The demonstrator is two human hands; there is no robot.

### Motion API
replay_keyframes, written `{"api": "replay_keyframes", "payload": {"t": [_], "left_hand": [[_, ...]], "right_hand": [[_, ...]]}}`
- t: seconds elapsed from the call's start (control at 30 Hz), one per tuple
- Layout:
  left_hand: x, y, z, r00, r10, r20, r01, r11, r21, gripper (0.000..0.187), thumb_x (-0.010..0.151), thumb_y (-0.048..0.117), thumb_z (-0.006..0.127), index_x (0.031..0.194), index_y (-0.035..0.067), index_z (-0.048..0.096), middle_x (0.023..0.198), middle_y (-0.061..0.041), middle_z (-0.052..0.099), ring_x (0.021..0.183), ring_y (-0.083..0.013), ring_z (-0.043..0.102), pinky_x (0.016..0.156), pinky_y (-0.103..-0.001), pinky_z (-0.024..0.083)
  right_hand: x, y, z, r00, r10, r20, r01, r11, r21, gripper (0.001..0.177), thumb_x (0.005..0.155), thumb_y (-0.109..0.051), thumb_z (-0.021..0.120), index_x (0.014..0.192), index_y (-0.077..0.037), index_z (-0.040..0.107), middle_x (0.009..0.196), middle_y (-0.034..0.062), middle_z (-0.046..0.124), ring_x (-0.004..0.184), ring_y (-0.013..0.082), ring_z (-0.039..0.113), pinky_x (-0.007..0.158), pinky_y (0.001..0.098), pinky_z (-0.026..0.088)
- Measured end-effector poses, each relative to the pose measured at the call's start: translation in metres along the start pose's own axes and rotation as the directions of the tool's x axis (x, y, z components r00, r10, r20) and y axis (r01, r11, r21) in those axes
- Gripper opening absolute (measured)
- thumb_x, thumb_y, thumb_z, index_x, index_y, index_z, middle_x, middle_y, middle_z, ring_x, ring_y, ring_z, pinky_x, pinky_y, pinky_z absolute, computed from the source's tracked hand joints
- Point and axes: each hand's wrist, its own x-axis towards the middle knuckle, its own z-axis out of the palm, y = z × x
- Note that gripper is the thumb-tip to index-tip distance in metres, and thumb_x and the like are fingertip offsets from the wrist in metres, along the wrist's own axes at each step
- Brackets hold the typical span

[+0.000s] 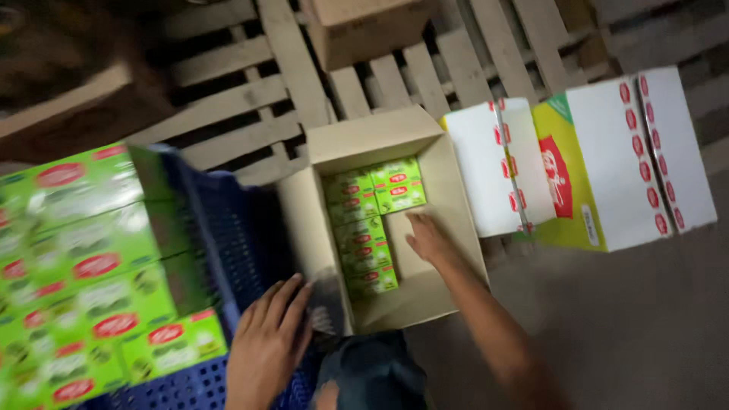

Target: The person transfers small green tea boxes from a cardboard carton into a blue plastic basket, arranging them in neat rows. After emptying the first carton, the person opens a second carton containing yellow tea boxes and begins arranging them inside.

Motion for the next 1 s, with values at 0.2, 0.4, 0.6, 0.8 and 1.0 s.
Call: {"api": "replay_keyframes", "payload": {"t": [0.2,0.4,0.6,0.8,1.0], "left_hand": [[0.004,0.001,0.014,0.995,-0.023,-0.1,0.027,0.999,0.041,0.043,0.103,0.035,0.072,0.144,0.023,0.069,0.15,0.001,0.071,0.128,-0.021,0.071,0.098,-0.037,0.055],[0.007,0.0,0.017,0.995,-0.031,-0.094,0.037,0.998,0.058,0.037,0.102,0.036,0.075,0.136,0.022,0.074,0.144,0.001,0.073,0.121,-0.0204,0.074,0.096,-0.035,0.056],[0.014,0.008,0.015,0.982,-0.099,-0.16,0.104,0.994,0.022,0.031,0.101,0.033,0.077,0.131,0.024,0.078,0.137,0.005,0.078,0.111,-0.0196,0.077,0.089,-0.032,0.056],[0.012,0.003,0.015,0.991,-0.038,-0.13,0.048,0.996,0.07,0.03,0.1,0.032,0.076,0.129,0.022,0.077,0.139,0.004,0.076,0.108,-0.0175,0.075,0.087,-0.032,0.056],[0.008,0.005,0.009,0.992,-0.035,-0.121,0.035,0.999,0.001,0.034,0.099,0.031,0.077,0.132,0.02,0.074,0.138,0.003,0.075,0.114,-0.0202,0.073,0.089,-0.037,0.054]], "right_hand": [[0.049,-0.051,-0.062,0.989,0.107,-0.101,-0.124,0.976,-0.181,0.086,0.084,-0.019,0.084,0.164,-0.015,0.051,0.163,0.0123,0.053,0.146,0.0401,0.045,0.117,0.0497,0.05],[0.072,-0.059,-0.054,0.973,0.171,-0.153,-0.216,0.911,-0.35,0.092,0.074,-0.004,0.09,0.153,-0.024,0.048,0.153,0.0137,0.047,0.142,0.0384,0.043,0.11,0.0464,0.051],[0.063,-0.043,-0.026,0.974,0.113,-0.194,-0.21,0.77,-0.603,0.053,0.095,-0.013,0.065,0.146,-0.025,0.055,0.136,0.0106,0.056,0.119,0.0304,0.051,0.093,0.0412,0.045],[0.055,-0.026,0.003,0.967,0.053,-0.249,-0.212,0.71,-0.671,0.032,0.1,-0.019,0.056,0.132,-0.022,0.054,0.12,0.0101,0.07,0.114,0.0303,0.064,0.094,0.0431,0.047],[0.02,-0.048,-0.033,0.96,-0.032,-0.278,-0.173,0.71,-0.683,0.054,0.08,-0.02,0.083,0.126,-0.021,0.055,0.106,0.0036,0.069,0.103,0.0281,0.064,0.064,0.0385,0.054]]}}
